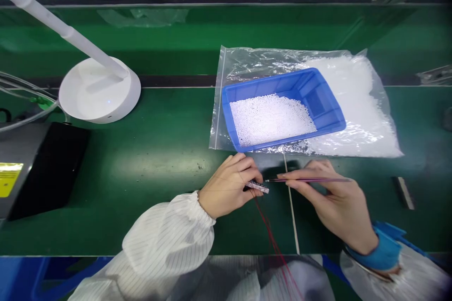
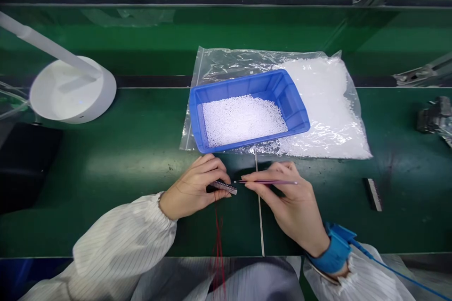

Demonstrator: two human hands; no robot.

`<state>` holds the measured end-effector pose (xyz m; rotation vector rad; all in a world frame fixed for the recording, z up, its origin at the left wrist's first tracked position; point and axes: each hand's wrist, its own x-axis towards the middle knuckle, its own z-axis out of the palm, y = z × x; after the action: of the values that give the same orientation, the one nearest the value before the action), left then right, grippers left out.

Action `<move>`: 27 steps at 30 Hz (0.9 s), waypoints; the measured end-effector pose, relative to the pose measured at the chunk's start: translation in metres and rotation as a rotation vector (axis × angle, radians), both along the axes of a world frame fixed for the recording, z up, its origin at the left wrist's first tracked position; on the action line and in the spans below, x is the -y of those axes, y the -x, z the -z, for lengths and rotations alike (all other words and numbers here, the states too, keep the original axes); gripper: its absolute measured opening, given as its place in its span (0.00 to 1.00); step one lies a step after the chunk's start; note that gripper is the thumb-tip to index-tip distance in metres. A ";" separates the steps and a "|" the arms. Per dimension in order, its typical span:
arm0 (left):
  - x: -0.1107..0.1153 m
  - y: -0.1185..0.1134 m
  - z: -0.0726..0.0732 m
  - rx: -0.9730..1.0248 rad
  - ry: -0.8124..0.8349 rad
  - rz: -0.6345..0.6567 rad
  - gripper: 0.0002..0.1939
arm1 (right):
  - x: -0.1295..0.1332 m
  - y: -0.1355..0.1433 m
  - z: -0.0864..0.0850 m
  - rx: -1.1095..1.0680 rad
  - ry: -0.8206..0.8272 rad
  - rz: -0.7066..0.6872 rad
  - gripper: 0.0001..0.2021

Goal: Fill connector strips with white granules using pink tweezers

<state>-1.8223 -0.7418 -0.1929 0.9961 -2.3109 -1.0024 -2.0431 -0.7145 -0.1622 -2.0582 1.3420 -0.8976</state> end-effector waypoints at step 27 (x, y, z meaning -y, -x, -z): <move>0.001 -0.001 0.002 -0.002 0.009 0.002 0.06 | -0.008 -0.010 0.005 -0.020 -0.040 0.084 0.05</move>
<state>-1.8216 -0.7427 -0.1945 0.9892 -2.3131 -0.9927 -2.0333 -0.7064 -0.1674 -1.9986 1.4541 -0.8806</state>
